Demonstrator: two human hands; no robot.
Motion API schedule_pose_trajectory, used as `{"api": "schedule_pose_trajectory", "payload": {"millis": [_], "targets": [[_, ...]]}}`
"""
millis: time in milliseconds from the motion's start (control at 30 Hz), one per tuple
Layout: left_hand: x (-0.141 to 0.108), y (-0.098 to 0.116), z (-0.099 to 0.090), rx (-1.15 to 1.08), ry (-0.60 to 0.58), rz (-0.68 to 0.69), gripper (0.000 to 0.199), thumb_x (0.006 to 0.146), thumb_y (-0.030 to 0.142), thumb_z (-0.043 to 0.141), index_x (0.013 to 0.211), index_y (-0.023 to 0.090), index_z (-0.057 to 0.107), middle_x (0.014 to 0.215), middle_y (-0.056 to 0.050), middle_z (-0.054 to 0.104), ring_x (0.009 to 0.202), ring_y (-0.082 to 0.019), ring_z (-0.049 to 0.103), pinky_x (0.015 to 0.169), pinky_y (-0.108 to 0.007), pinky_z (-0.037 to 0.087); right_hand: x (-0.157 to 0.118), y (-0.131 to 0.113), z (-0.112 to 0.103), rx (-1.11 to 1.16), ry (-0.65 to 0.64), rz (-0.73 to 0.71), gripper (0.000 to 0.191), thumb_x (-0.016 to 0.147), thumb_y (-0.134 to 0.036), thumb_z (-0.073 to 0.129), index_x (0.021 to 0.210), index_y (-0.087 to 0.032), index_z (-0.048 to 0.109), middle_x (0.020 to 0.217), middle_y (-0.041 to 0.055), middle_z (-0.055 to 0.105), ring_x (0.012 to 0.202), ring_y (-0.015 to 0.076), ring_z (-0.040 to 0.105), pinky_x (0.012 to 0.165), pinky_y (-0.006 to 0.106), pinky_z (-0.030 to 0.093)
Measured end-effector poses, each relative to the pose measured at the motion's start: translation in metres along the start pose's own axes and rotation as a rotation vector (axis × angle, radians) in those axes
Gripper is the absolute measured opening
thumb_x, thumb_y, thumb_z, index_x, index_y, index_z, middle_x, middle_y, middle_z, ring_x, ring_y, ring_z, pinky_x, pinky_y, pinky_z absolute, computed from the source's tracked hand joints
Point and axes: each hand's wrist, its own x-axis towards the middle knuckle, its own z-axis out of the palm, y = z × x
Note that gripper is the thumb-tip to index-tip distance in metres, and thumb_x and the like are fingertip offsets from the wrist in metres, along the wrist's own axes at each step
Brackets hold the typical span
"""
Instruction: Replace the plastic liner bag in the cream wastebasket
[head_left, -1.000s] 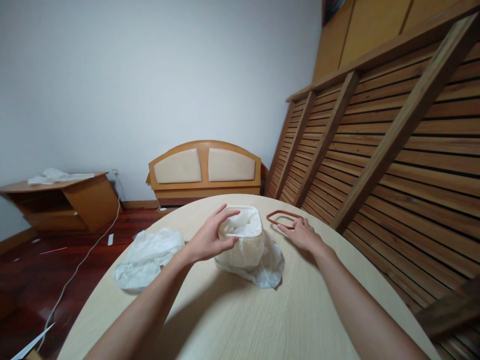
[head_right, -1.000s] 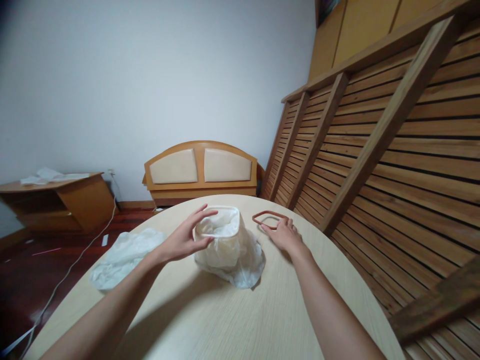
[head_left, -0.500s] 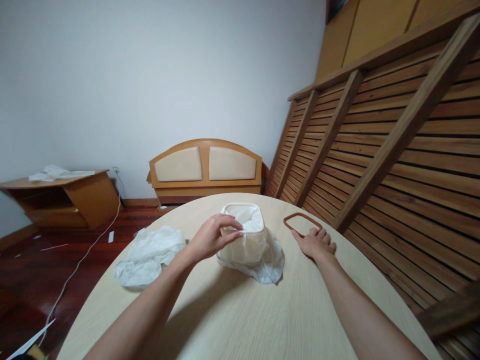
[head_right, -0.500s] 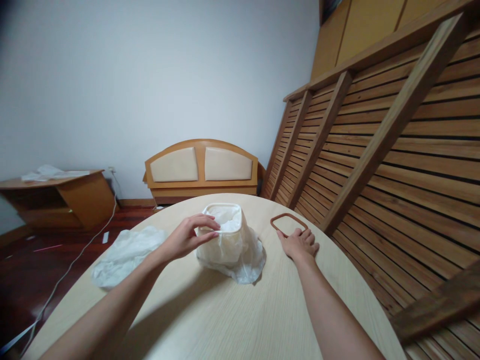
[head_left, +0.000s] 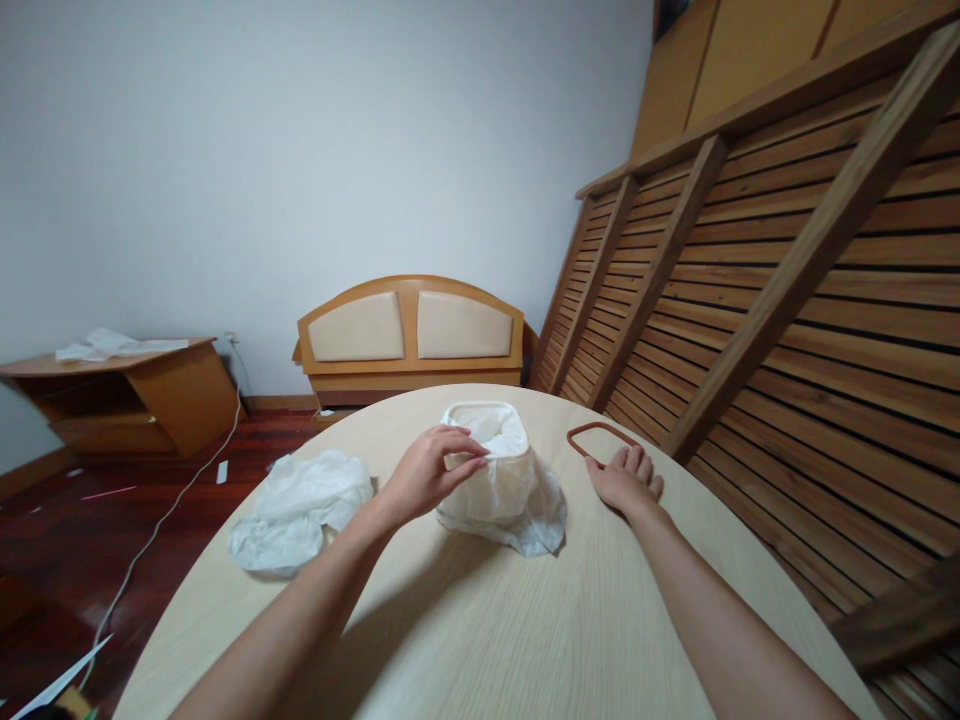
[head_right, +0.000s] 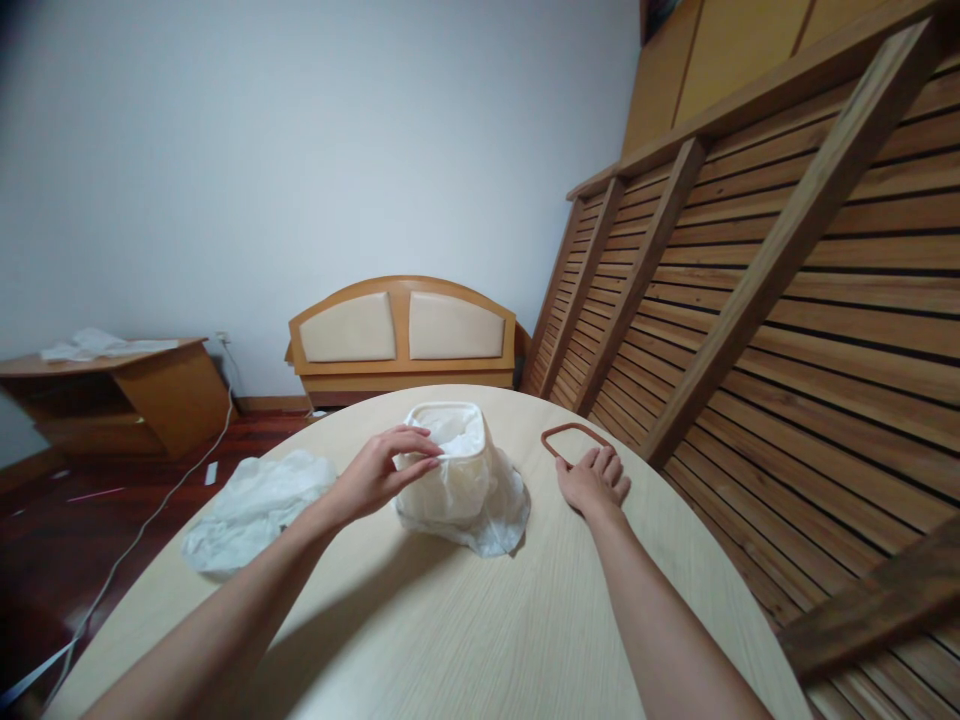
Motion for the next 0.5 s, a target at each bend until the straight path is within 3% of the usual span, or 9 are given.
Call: {"api": "schedule_pose_trajectory", "payload": {"millis": [67,133,233,400,500], "targets": [[0.000,-0.004,0.003,0.010,0.019,0.011,0.016,0.093,0.031,0.065,0.098,0.022,0.077,0.098,-0.006,0.079,0.112,-0.027,0.065,0.099,-0.044,0.050,-0.003,-0.009,-0.011,0.044,0.002,-0.086,0.075,0.095,-0.049,0.037,0.150,0.002,0.036,0.163,0.0255,0.020,0.150,0.0412,0.014,0.116,0.060,0.016],[0.000,-0.008,0.007,0.025,0.045,0.019,0.016,0.093,0.030,0.065,0.099,0.022,0.077,0.101,-0.005,0.079,0.117,-0.029,0.064,0.102,-0.046,0.049,-0.007,-0.022,-0.027,0.102,-0.006,-0.216,0.061,0.093,-0.047,0.045,0.138,-0.008,0.055,0.156,0.0220,0.038,0.144,0.0390,0.032,0.114,0.055,0.026],[-0.001,-0.014,0.012,0.045,0.080,0.032,0.017,0.093,0.030,0.065,0.101,0.022,0.077,0.104,-0.005,0.079,0.122,-0.029,0.062,0.106,-0.049,0.049,-0.017,-0.044,-0.057,0.209,-0.024,-0.403,0.040,0.093,-0.040,0.048,0.111,-0.014,0.071,0.119,0.0158,0.070,0.113,0.0273,0.063,0.097,0.037,0.045],[-0.002,-0.021,0.016,0.102,0.142,0.025,0.020,0.094,0.031,0.063,0.104,0.022,0.078,0.103,-0.005,0.079,0.124,-0.029,0.061,0.104,-0.049,0.051,-0.059,-0.070,-0.110,0.334,-0.066,-0.665,0.028,0.090,-0.040,0.054,0.086,-0.019,0.073,0.087,0.0052,0.076,0.079,0.0181,0.068,0.070,0.025,0.047],[-0.003,-0.022,0.016,0.142,0.180,0.007,0.019,0.095,0.030,0.063,0.104,0.023,0.078,0.103,-0.005,0.079,0.122,-0.029,0.063,0.102,-0.050,0.053,-0.089,-0.074,-0.126,0.273,-0.367,-0.945,0.022,0.084,-0.035,0.062,0.078,-0.020,0.076,0.074,0.0036,0.074,0.066,0.0169,0.065,0.058,0.024,0.041]]}}
